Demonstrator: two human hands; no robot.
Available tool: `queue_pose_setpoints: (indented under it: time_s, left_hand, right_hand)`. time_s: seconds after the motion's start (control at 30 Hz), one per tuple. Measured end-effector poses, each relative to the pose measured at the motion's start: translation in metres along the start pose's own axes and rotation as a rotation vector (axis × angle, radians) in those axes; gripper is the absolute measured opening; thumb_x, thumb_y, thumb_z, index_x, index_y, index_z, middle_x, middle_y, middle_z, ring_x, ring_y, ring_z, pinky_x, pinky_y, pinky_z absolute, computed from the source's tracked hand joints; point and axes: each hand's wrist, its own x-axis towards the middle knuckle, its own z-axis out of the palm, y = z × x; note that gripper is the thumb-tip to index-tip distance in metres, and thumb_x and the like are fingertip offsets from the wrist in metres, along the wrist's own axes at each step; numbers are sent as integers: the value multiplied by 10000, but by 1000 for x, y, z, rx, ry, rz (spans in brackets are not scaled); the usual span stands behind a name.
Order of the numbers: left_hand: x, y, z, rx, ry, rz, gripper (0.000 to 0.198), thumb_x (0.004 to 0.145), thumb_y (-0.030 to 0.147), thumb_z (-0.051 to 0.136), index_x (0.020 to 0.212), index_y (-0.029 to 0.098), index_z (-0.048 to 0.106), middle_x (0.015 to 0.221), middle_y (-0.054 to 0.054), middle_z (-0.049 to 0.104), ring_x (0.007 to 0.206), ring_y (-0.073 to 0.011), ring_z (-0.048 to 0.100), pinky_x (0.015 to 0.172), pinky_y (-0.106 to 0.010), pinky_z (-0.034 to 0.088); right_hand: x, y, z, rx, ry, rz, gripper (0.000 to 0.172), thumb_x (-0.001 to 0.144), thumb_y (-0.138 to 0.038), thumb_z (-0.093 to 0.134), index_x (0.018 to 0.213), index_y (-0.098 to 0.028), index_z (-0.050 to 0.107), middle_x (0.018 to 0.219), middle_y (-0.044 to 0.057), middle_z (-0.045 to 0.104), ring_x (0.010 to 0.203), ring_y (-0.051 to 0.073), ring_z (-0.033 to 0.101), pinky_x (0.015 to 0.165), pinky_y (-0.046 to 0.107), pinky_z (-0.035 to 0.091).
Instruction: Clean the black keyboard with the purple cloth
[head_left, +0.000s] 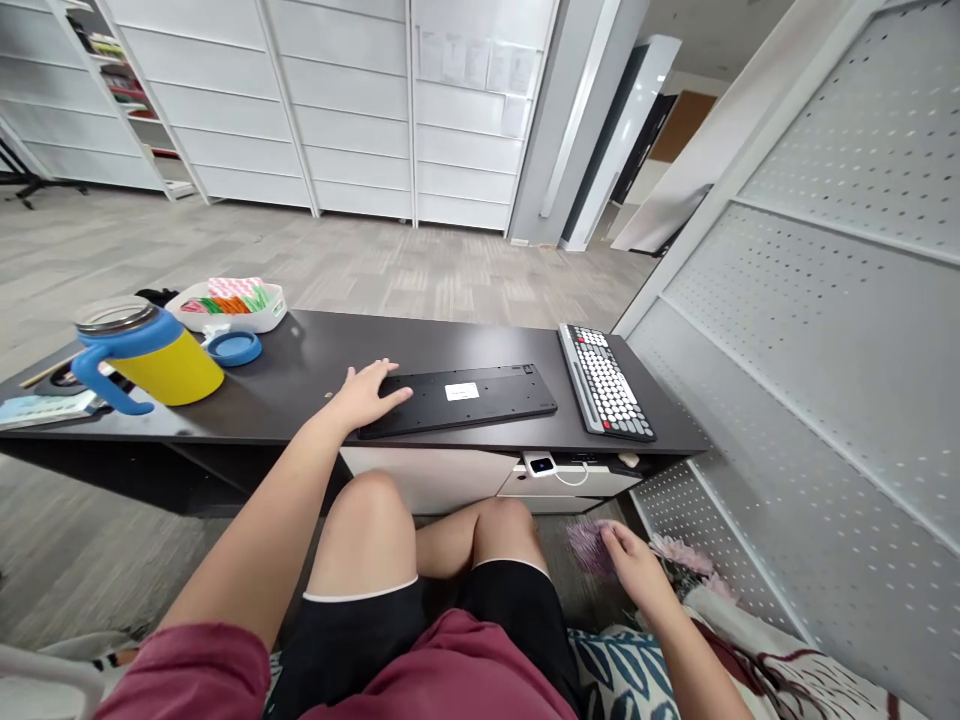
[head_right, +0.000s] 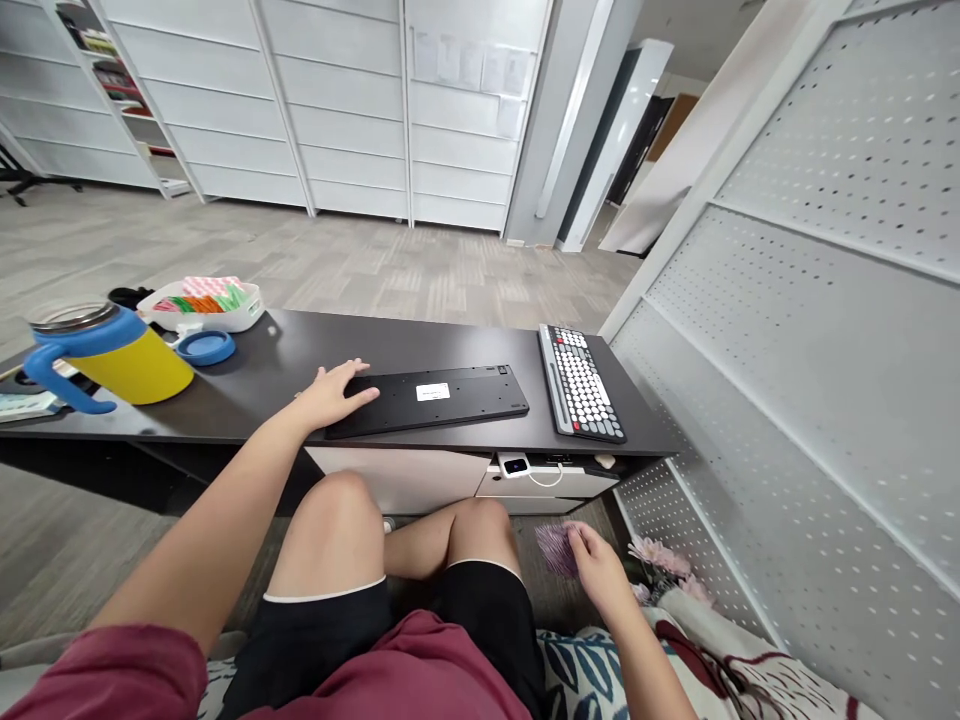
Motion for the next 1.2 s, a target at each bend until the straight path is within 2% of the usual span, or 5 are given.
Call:
queue_pose_setpoints:
  time_s: [0.13,0.5,0.83,1.03,1.2]
  left_hand:
    - [6,40,5,174,-268,127,1202,805,815,767,1776,227,372,1875,-223,137,1738,-483,94,1358,-700,114]
    - [-28,59,15,479,-291,189,1341,782,618,881,1826,151,182,1855,-318,81,1702,-571,137,1342,-658,204]
    - [-83,98,-25,540,-114,37,531,1119,394,351,1412,111,692,1097,-250,801,1045,-465,785,986,-567,553]
    - [-115,89,-50,9,-15,-9,398,993,580,541,860,267,748,844,-60,789,849,-341,754,878,-429,553]
    - [-152,108,7,-874,-204,-112,483,912,696,729,946,217,783,878,-56,811,891,-294,761,790,-353,578]
  right_hand:
    - [-51,60,-8,-17,-32,192,720,749,-879,568,918,-216,793,1052,148,850,1117,407,764,1046,460,578]
    - [-153,103,-45,82,-216,488,655,639,-901,661,783,-264,713,919,96,802,1045,360,761,993,432,606]
    - [-150,67,-33,-10,-245,442,618,579,-894,676,671,-283,661,782,94,768,926,403,759,936,518,628]
    - [-134,30,-8,-13,-216,302,685,666,-966,623,748,-296,741,948,117,829,1124,437,761,1082,507,586]
    - [-125,-41,27,102,-353,73,726,912,-910,542,1032,-252,824,1068,99,828,1106,358,751,1078,456,573]
